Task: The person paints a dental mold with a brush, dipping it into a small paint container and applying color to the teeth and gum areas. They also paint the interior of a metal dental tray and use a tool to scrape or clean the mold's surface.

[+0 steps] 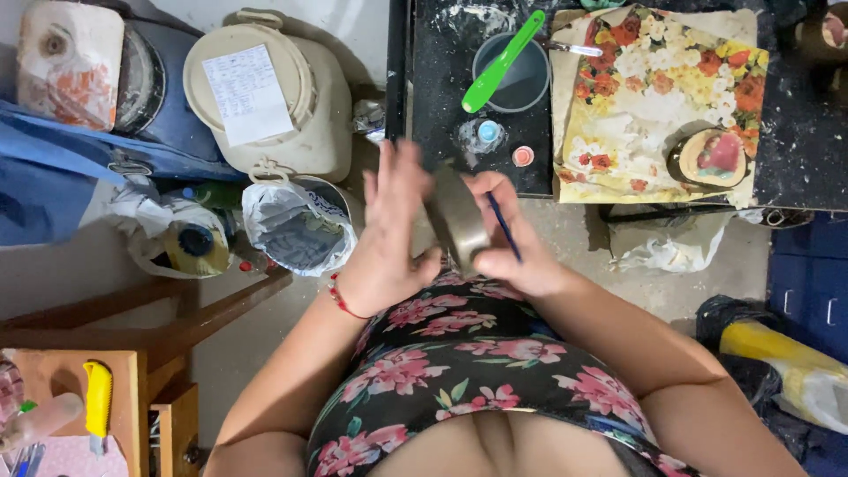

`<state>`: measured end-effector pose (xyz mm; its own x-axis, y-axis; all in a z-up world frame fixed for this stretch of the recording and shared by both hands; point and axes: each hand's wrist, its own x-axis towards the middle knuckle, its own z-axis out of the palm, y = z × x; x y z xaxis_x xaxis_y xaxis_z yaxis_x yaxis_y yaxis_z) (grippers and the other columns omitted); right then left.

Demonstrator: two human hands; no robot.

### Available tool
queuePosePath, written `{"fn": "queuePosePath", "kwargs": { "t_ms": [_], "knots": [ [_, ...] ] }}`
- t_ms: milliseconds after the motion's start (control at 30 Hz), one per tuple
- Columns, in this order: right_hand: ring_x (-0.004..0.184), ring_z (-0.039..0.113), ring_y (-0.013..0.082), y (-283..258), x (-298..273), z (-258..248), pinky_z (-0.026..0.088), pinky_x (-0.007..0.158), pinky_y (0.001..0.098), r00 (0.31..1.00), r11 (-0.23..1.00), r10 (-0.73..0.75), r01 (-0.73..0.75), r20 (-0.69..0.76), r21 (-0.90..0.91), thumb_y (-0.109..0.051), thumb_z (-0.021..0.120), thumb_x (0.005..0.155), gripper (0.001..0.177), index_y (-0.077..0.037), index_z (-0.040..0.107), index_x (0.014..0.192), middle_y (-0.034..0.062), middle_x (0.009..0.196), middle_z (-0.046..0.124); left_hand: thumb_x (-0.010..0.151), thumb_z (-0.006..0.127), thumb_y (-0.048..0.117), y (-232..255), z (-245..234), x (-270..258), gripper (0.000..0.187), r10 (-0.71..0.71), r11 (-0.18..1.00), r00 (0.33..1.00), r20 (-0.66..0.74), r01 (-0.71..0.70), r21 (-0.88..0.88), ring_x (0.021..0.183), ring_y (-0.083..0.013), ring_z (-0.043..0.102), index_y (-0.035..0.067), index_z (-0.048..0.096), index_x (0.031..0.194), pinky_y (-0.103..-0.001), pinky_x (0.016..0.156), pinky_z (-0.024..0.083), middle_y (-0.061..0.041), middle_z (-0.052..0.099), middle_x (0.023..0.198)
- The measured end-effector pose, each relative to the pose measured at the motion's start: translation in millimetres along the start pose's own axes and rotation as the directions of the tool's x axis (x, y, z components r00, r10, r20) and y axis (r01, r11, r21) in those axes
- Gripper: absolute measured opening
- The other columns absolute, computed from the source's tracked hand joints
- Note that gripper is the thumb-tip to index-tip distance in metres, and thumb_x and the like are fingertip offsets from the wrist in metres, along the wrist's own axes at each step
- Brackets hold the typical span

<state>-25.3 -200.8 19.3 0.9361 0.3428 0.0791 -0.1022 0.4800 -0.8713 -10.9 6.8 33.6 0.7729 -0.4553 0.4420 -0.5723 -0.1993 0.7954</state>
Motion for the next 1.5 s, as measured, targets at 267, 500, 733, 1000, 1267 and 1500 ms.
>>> {"fn": "queuePosePath", "kwargs": {
  "t_ms": [267,500,733,1000,1267,1500],
  "knots": [
    [0.150,0.036,0.0402,-14,16,-29,0.024,0.127,0.0583,0.937,0.708,-0.220,0.345,0.272,-0.617,-0.062,0.089,0.068,0.116,-0.005,0.035,0.154,0.0240,0.154,0.045,0.070,0.089,0.008,-31,18,-19,0.122,-0.337,0.393,0.918,0.208,0.338,-0.855,0.133,-0.0452,0.051,0.003,0.012,0.165,-0.054,0.103,0.054,-0.034,0.025,0.165],
    [0.099,0.066,0.0304,10,11,-122,0.054,0.093,0.0439,0.949,0.560,-0.255,-0.009,-0.183,-0.828,-0.027,0.047,0.113,0.039,-0.001,0.059,0.139,0.0201,0.107,0.069,0.064,0.096,0.009,-25,12,-23,0.119,-0.520,0.300,0.853,0.035,0.220,-0.928,0.134,-0.0409,0.057,0.006,0.029,0.162,-0.053,0.112,0.050,-0.032,0.051,0.149],
    [0.086,0.074,0.0228,20,31,-130,0.058,0.076,0.0339,0.925,0.478,-0.239,-0.152,-0.295,-0.865,-0.011,0.061,0.108,0.013,-0.006,0.072,0.113,0.0130,0.093,0.077,0.061,0.099,0.013,-21,19,-15,0.107,-0.486,0.288,0.874,0.005,0.166,-0.943,0.130,-0.0361,0.062,0.004,0.046,0.153,-0.050,0.109,0.053,-0.029,0.059,0.144],
    [0.078,0.071,0.0332,20,41,-129,0.055,0.071,0.0429,0.932,0.391,-0.202,-0.204,-0.300,-0.898,-0.018,0.057,0.112,0.016,-0.007,0.068,0.112,0.0137,0.084,0.074,0.061,0.099,0.017,-23,24,-13,0.108,-0.483,0.287,0.875,-0.001,0.158,-0.945,0.127,-0.0321,0.063,0.001,0.045,0.154,-0.050,0.108,0.054,-0.026,0.061,0.141],
    [0.080,0.072,0.0313,24,39,-134,0.055,0.070,0.0421,0.928,0.369,-0.200,-0.226,-0.314,-0.902,-0.021,0.056,0.112,0.016,-0.009,0.068,0.112,0.0120,0.086,0.075,0.065,0.099,0.021,-24,25,-11,0.104,-0.491,0.290,0.871,-0.024,0.138,-0.947,0.120,-0.0271,0.067,-0.001,0.047,0.152,-0.047,0.104,0.057,-0.020,0.065,0.132],
    [0.078,0.070,0.0221,9,28,-124,0.060,0.072,0.0333,0.876,0.654,-0.346,-0.032,-0.337,-0.756,-0.005,0.059,0.109,0.007,0.002,0.062,0.110,0.0184,0.091,0.070,0.071,0.096,0.027,-19,19,-6,0.092,-0.512,0.287,0.858,-0.044,0.123,-0.950,0.111,-0.0229,0.069,0.000,0.052,0.147,-0.041,0.093,0.062,-0.017,0.068,0.124]
  ]
}}
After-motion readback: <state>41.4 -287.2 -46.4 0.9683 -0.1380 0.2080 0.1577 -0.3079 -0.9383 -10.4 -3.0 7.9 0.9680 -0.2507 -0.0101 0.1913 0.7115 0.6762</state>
